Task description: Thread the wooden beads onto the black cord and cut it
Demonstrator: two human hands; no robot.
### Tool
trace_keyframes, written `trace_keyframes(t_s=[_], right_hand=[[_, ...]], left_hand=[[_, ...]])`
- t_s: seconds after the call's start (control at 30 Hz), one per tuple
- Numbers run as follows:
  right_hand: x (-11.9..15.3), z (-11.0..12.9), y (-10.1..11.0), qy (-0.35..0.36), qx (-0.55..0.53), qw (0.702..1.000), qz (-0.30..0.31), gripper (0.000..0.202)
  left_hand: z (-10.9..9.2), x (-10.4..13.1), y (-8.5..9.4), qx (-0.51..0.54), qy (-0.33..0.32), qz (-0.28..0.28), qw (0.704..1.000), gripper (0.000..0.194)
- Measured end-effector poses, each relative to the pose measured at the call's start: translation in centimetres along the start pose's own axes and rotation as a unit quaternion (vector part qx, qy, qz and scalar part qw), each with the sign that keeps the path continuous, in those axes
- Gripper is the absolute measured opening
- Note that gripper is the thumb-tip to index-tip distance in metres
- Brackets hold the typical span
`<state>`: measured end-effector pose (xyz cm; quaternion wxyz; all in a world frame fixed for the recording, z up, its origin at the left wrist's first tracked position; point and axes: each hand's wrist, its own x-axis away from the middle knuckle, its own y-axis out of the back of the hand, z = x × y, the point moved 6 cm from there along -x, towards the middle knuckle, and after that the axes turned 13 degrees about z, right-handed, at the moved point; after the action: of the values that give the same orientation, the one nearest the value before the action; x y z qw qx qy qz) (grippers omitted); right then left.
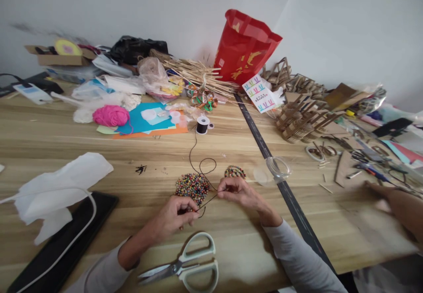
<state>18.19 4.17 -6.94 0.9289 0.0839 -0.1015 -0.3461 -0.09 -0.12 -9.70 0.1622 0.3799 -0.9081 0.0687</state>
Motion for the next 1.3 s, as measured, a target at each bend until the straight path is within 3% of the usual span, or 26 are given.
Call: trace_keyframes(t_s=[0.27, 0.63, 0.77, 0.97, 1.17, 1.3], right_hand=[[0.2, 0.3, 0.0, 0.004, -0.035, 0.999, 0.009, 0.033], [0.5, 1.7, -0.3, 0.061, -0.11, 0.987, 0.101, 0.031], [0.5, 2.4, -0.7, 0.087, -0.177, 0.973, 0.118, 0.033], [0.7, 1.8, -0.7, 0.091, -0.264, 0.956, 0.085, 0.029], [1.1, 1.8, -0.1, 0.085, -0.226, 0.962, 0.13, 0.028], [1.2, 1.9, 0.9, 0.102, -0.181, 0.972, 0.109, 0.028]], left_hand=[[1.1, -0.7, 0.2, 0.099, -0.045, 0.016, 0.994, 0.03], [0.2, -0.2, 0.2, 0.084, -0.047, 0.015, 0.995, 0.032], [-1.2, 0.3, 0.3, 0.05, -0.104, -0.003, 0.993, 0.032], [-2.1, 1.0, 0.6, 0.033, -0.192, -0.032, 0.98, 0.034], [-4.3, 2.5, 0.8, 0.0, -0.274, -0.054, 0.96, 0.023], [-5.0, 3.0, 1.0, -0.01, -0.305, -0.063, 0.95, 0.018]])
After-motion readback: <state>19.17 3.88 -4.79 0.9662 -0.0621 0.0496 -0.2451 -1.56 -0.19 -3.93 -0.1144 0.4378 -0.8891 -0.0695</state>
